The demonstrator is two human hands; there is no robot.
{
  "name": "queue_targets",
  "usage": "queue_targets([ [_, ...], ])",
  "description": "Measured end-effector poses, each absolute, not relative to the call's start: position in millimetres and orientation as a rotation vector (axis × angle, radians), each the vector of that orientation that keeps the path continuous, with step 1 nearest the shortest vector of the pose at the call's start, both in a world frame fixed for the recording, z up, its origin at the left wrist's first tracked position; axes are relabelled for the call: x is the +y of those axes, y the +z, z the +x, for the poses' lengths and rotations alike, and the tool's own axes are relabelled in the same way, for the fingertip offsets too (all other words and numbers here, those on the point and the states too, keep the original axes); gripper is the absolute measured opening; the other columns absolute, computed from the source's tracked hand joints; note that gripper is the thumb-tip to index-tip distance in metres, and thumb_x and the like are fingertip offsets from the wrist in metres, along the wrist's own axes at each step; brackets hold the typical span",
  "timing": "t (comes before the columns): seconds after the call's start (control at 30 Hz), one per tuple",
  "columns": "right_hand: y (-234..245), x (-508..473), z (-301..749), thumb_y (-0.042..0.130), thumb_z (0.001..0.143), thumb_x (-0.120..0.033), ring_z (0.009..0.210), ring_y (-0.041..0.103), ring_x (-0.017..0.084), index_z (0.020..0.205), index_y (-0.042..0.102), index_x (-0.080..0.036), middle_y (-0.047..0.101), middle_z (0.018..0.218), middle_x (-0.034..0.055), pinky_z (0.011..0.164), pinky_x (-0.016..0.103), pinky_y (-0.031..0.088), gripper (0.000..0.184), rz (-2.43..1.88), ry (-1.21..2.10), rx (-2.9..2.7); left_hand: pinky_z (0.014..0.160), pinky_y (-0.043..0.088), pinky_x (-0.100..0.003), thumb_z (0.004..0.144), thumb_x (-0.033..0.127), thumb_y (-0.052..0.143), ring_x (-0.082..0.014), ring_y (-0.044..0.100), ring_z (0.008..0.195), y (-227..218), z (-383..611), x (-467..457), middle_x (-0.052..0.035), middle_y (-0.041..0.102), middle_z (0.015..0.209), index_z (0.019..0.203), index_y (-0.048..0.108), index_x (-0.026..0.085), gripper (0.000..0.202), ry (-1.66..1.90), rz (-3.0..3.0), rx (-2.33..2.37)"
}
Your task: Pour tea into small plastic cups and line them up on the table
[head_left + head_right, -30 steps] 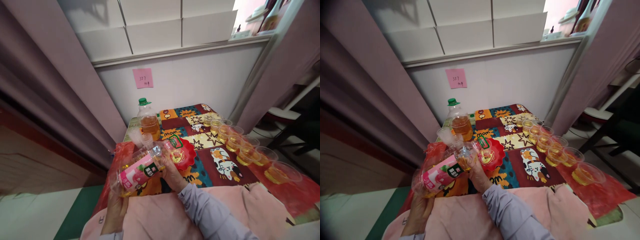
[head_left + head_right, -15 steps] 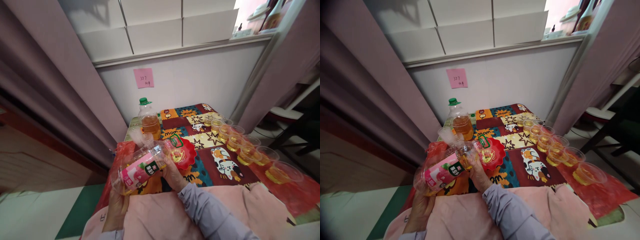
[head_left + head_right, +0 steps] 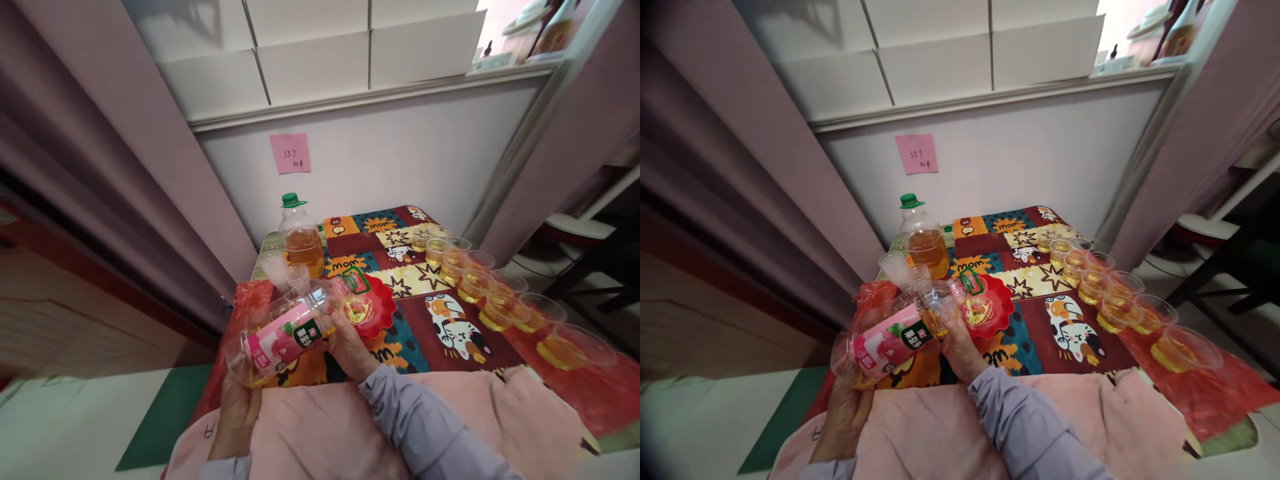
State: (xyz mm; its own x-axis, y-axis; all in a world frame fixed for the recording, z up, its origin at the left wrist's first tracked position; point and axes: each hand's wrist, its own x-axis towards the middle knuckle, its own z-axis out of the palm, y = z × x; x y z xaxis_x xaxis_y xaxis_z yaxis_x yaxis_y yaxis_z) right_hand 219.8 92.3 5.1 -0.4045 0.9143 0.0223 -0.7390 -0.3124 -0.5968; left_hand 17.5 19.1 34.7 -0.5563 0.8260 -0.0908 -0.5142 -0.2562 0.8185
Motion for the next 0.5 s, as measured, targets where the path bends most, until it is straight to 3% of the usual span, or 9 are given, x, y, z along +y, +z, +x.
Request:
queue_targets([
  [0.13,3.8,91.8,218.8,0.088,0.094,-0.072,0.126,0.082,0.035,0.156,0.067,-0.034,0.080,0.154,0.0106,0.081,0.048,0.076,0.075,-0.418,1.898,-0.657,0.082,0.073,-0.031,0.064,0.036,0.115,-0.0235,0.087,0.090,31.8,13.7,19.3,-0.0038,0.092,0.115,0.125,0.087,0.025,0.067,1.924,0.482,1.091],
  [0.27,2.1,91.3,218.0,0.088,0.095,-0.072,0.128,0.081,0.036,0.161,0.063,-0.035,0.081,0.154,0.0106,0.083,0.050,0.076,0.080,-0.406,1.915,-0.648,0.075,0.072,-0.027,0.069,0.037,0.113,-0.0214,0.087,0.088,32.8,15.3,19.8,-0.0022,0.092,0.120,0.129,0.087,0.030,0.065,1.951,0.522,1.105],
  [0.37,0.3,91.5,217.3,0.088,0.094,-0.072,0.127,0.081,0.035,0.160,0.064,-0.034,0.082,0.150,0.0100,0.083,0.048,0.076,0.079,-0.421,1.917,-0.633,0.081,0.073,-0.029,0.072,0.040,0.112,-0.0226,0.088,0.094,33.2,16.6,20.5,-0.0037,0.092,0.122,0.129,0.088,0.029,0.063,1.956,0.519,1.091],
  [0.5,-0.3,93.0,217.5,0.087,0.094,-0.073,0.122,0.082,0.033,0.153,0.067,-0.034,0.082,0.149,0.0099,0.085,0.048,0.075,0.075,-0.431,1.916,-0.647,0.096,0.074,-0.038,0.062,0.040,0.116,-0.0283,0.089,0.101,30.3,13.9,21.1,-0.0085,0.092,0.122,0.127,0.089,0.022,0.074,1.947,0.490,1.090],
])
